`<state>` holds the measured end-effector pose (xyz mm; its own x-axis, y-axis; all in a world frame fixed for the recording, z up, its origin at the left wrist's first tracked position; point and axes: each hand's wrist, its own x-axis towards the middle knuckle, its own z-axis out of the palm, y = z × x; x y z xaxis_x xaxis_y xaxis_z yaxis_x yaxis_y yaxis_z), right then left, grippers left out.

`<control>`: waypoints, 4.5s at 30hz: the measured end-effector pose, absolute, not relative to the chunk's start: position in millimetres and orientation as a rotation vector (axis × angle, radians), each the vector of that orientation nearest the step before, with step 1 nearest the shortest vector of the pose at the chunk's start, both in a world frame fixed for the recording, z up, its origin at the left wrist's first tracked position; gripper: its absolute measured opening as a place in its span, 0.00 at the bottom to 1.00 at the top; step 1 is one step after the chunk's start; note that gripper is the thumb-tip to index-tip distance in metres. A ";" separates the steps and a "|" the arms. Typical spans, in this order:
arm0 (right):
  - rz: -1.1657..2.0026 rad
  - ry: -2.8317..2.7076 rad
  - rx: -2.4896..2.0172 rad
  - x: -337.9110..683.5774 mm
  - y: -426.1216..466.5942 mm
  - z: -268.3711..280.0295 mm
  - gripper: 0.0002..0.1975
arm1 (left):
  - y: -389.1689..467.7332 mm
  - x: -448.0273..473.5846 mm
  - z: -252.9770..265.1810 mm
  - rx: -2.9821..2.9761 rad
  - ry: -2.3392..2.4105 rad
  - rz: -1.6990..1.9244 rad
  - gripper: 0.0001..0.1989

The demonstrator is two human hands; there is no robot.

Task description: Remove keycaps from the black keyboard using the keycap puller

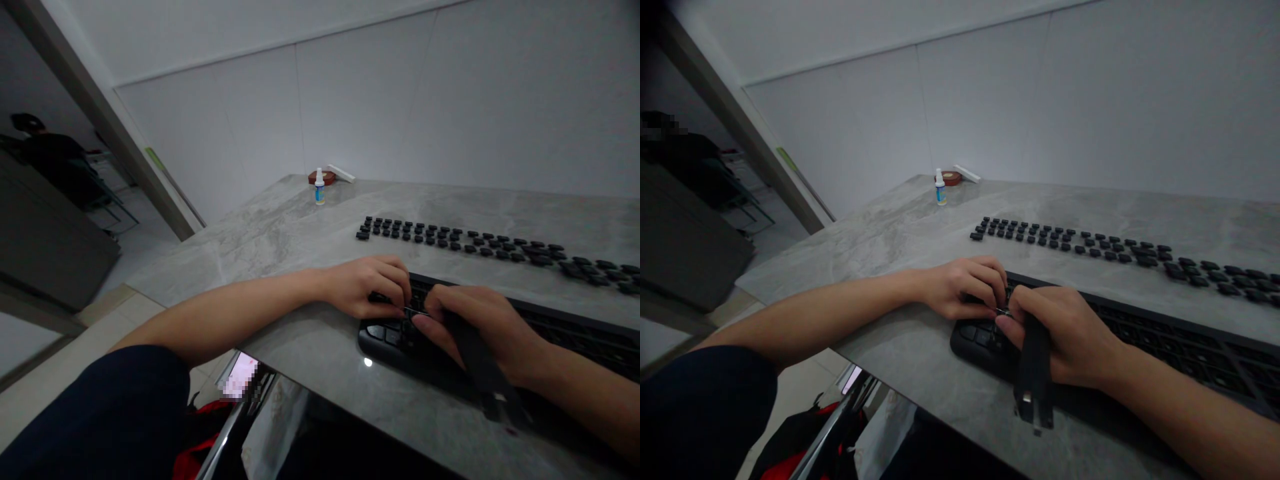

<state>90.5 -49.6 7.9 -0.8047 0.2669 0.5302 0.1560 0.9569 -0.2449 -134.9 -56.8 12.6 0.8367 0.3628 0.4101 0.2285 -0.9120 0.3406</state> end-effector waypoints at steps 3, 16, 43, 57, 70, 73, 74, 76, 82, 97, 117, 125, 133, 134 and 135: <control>0.286 -2.508 -0.361 91.2 -50.6 8.5 0.08 | -56.9 -134.5 14.1 2.727 0.448 0.667 0.09; 0.291 -2.527 -0.258 98.4 -43.0 -4.0 0.09 | -57.9 -136.6 9.6 2.660 0.475 0.698 0.09; 0.471 -2.639 -0.688 89.2 -52.4 6.7 0.08 | -56.2 -138.0 6.3 2.596 0.517 0.801 0.04; 0.717 -2.493 -1.045 78.9 -52.2 12.6 0.04 | -56.9 -138.9 4.9 2.371 0.781 0.713 0.05; 0.479 -2.623 -1.034 79.2 -57.4 16.1 0.08 | -56.8 -137.2 2.4 2.331 0.764 0.738 0.07; 0.648 -2.533 -1.050 78.2 -52.9 15.8 0.05 | -57.4 -137.1 2.4 2.334 0.768 0.759 0.03; 0.720 -2.499 -1.038 78.3 -51.0 15.4 0.05 | -57.6 -136.9 2.8 2.329 0.768 0.762 0.03; 0.835 -2.448 -1.000 78.7 -47.9 14.1 0.04 | -58.1 -136.4 3.6 2.317 0.765 0.765 0.04; 0.869 -2.379 -0.948 79.7 -48.8 10.0 0.04 | -57.8 -136.7 4.1 2.307 0.748 0.759 0.06; 0.721 -2.439 -1.035 77.4 -54.9 13.1 0.07 | -57.8 -135.4 3.6 2.299 0.731 0.758 0.06; 0.325 -2.672 -1.235 70.9 -69.8 26.5 0.07 | -57.4 -137.6 1.4 2.357 0.755 0.764 0.04; 0.818 -2.313 -1.210 73.8 -58.7 14.1 0.08 | -57.5 -138.2 4.5 2.393 0.675 0.763 0.08; 1.322 -1.911 -1.115 69.8 -57.4 12.2 0.04 | -59.3 -138.6 6.3 2.534 0.539 0.808 0.14; 1.342 -1.888 -1.102 69.0 -57.7 12.8 0.04 | -60.2 -137.9 6.6 2.573 0.511 0.820 0.15; 1.354 -1.866 -1.099 68.4 -58.0 13.4 0.04 | -61.3 -137.0 7.0 2.615 0.483 0.827 0.15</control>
